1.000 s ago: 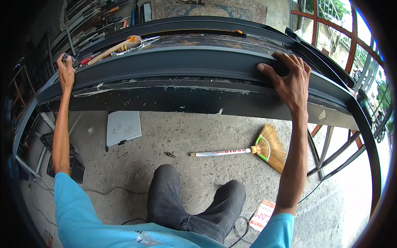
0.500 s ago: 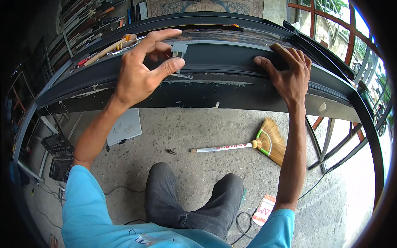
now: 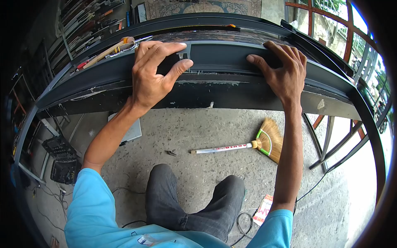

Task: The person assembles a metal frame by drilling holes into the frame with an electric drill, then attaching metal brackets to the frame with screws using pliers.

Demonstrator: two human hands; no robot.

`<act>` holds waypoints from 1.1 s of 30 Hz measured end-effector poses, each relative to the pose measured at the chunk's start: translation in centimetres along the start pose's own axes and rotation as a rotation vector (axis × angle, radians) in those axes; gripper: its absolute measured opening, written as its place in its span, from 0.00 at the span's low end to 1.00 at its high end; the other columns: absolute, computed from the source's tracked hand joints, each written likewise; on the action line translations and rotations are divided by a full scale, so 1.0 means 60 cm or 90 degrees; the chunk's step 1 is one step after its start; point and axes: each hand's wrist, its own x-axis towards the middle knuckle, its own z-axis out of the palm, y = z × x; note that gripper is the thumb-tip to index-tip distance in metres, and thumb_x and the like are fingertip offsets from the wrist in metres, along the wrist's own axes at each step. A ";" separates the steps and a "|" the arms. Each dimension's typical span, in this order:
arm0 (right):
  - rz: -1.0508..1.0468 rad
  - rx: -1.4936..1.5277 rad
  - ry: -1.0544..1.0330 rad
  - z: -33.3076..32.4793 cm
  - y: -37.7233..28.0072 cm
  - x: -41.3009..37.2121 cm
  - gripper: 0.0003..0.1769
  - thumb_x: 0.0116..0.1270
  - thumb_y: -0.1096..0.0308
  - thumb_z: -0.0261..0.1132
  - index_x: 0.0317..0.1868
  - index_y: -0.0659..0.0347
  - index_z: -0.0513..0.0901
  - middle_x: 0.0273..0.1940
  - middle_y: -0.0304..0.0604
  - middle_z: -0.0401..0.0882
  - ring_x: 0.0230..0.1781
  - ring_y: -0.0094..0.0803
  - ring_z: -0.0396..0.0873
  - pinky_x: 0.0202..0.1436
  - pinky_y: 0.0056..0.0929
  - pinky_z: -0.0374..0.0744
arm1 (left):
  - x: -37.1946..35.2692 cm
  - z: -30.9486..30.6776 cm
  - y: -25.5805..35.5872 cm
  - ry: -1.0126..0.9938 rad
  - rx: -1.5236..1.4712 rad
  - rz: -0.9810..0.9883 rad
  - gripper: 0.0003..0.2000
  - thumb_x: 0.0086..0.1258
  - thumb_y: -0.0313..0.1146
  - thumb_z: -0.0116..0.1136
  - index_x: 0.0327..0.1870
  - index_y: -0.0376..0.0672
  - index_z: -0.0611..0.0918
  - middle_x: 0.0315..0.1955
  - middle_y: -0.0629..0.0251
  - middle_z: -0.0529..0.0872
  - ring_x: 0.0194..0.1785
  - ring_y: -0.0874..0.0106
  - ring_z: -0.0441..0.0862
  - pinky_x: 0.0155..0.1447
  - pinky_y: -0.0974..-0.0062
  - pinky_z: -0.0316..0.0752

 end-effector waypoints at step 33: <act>1.149 -0.444 -0.774 -0.262 -0.217 -1.096 0.53 0.50 0.46 0.76 0.71 0.58 0.60 0.58 0.59 0.73 0.57 0.52 0.75 0.57 0.46 0.76 | 0.015 -0.019 -0.024 -0.173 -0.044 -0.047 0.24 0.57 0.50 0.71 0.51 0.48 0.82 0.51 0.62 0.85 0.58 0.65 0.80 0.75 0.55 0.51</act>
